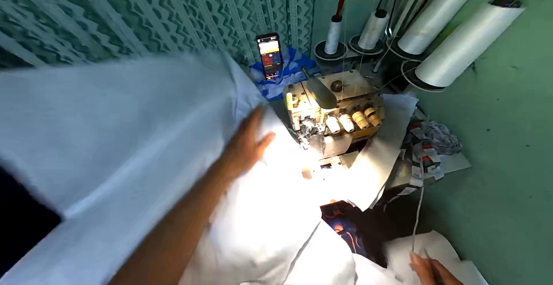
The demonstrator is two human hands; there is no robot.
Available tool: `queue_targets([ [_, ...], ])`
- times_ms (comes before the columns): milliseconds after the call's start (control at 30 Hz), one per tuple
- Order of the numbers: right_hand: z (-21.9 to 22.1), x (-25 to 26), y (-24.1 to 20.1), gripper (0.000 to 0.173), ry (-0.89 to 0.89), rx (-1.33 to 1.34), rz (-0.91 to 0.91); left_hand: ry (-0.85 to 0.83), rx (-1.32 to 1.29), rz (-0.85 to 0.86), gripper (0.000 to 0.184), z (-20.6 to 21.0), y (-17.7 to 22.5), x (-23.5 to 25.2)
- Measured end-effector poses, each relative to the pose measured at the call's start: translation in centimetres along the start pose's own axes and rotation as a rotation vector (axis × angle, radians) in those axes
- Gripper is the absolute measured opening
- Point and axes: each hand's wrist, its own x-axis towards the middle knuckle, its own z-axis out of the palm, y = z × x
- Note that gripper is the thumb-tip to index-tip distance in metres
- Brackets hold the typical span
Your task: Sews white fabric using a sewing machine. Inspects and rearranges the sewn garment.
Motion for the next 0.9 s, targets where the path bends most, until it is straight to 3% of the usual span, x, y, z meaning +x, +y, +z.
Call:
queue_targets([
  [67, 3.0, 0.7, -4.3, 0.036, 0.061, 0.259, -0.178, -0.072, -0.031, 0.071, 0.069, 2.7, 0.0, -0.3],
  [167, 8.3, 3.8, -10.8, 0.025, 0.101, 0.501, -0.449, -0.039, 0.029, 0.169, 0.057, 2.9, 0.0, -0.7],
  [233, 11.1, 6.0, -15.0, 0.022, -0.03, 0.611, -0.424, -0.038, 0.036, 0.27, 0.053, 2.4, 0.8, -1.3],
  [333, 13.7, 7.7, -18.4, 0.028, -0.338, 0.75, -0.243, -0.127, 0.034, 0.333, 0.054, 2.1, 2.1, -2.5],
  [400, 14.4, 7.5, -18.3, 0.022, -0.369, 0.777, -0.228, -0.153, 0.046, 0.33, 0.054, 2.2, 2.6, -3.2],
  [567, 11.8, 6.5, -15.3, 0.015, -0.167, 0.816, -0.224, -0.157, 0.109, 0.255, 0.065, 3.0, 4.6, -3.9],
  [733, 8.9, 8.4, -15.0, 0.014, -0.176, 0.6, -0.366, -0.15, 0.086, 0.224, 0.072, 3.4, 4.5, -1.3],
  [833, 7.2, 8.0, -12.2, 0.016, 0.001, 0.46, -0.491, -0.169, 0.071, 0.265, 0.076, 2.6, 3.7, -1.5],
  [900, 5.6, 7.8, -9.8, 0.017, 0.157, 0.36, -0.503, -0.096, 0.061, 0.287, 0.068, 2.1, 3.9, -3.1],
])
